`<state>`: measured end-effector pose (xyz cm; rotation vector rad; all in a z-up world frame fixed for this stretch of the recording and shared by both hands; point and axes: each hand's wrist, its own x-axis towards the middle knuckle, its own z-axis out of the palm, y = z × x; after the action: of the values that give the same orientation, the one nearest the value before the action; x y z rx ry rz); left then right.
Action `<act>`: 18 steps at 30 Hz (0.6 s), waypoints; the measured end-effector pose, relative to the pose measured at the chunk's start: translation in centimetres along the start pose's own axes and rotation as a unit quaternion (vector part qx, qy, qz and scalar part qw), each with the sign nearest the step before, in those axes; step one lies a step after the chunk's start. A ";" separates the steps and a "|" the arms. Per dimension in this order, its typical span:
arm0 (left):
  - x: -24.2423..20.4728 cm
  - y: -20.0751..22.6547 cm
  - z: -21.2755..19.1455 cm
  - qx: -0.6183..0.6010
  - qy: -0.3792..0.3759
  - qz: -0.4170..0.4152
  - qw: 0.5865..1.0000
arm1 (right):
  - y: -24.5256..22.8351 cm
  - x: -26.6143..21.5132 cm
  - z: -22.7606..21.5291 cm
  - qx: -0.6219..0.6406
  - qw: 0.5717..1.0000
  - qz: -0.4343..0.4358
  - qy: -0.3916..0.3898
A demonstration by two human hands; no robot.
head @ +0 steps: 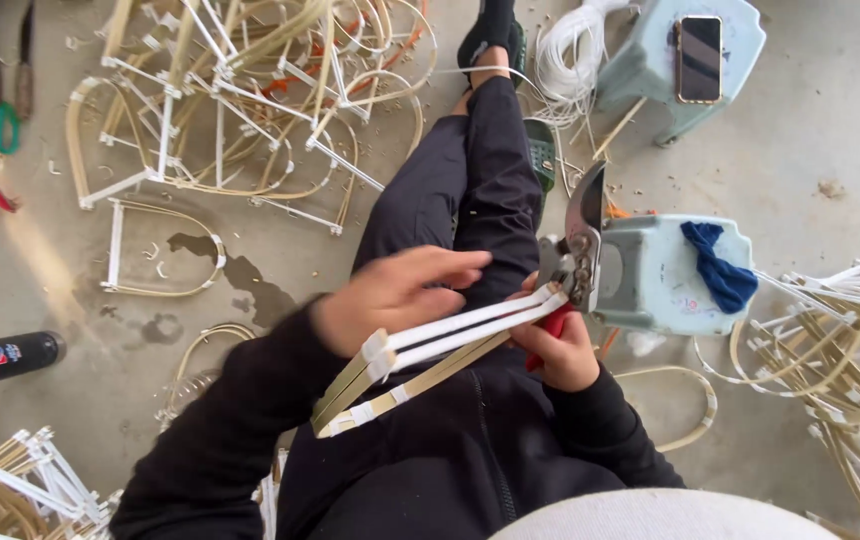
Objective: The recorder is assembling or finishing curved bamboo/wood components for furniture, using a cutting tool and white binding material.
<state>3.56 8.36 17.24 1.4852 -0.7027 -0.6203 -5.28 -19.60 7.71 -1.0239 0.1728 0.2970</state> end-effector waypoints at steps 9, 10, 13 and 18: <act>3.2 -4.3 5.1 0.012 0.093 -0.037 0.995 | -0.6 -1.3 0.0 -0.200 0.979 -0.032 -0.036; 2.8 -3.0 4.0 0.060 0.130 -0.042 0.989 | -0.7 -1.5 -0.6 -0.247 0.968 -0.022 -0.033; 2.4 -1.9 -1.5 0.206 0.194 -0.051 0.958 | -2.3 -1.2 -0.1 -0.447 0.894 -0.004 -0.006; 0.9 -0.6 -3.1 0.365 0.151 0.062 0.917 | -0.6 -1.5 -1.0 -0.706 0.702 -0.046 -0.083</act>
<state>6.52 9.78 16.75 2.1424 -0.8180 0.0022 -6.56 -20.97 8.09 -2.5300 -0.3652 0.4276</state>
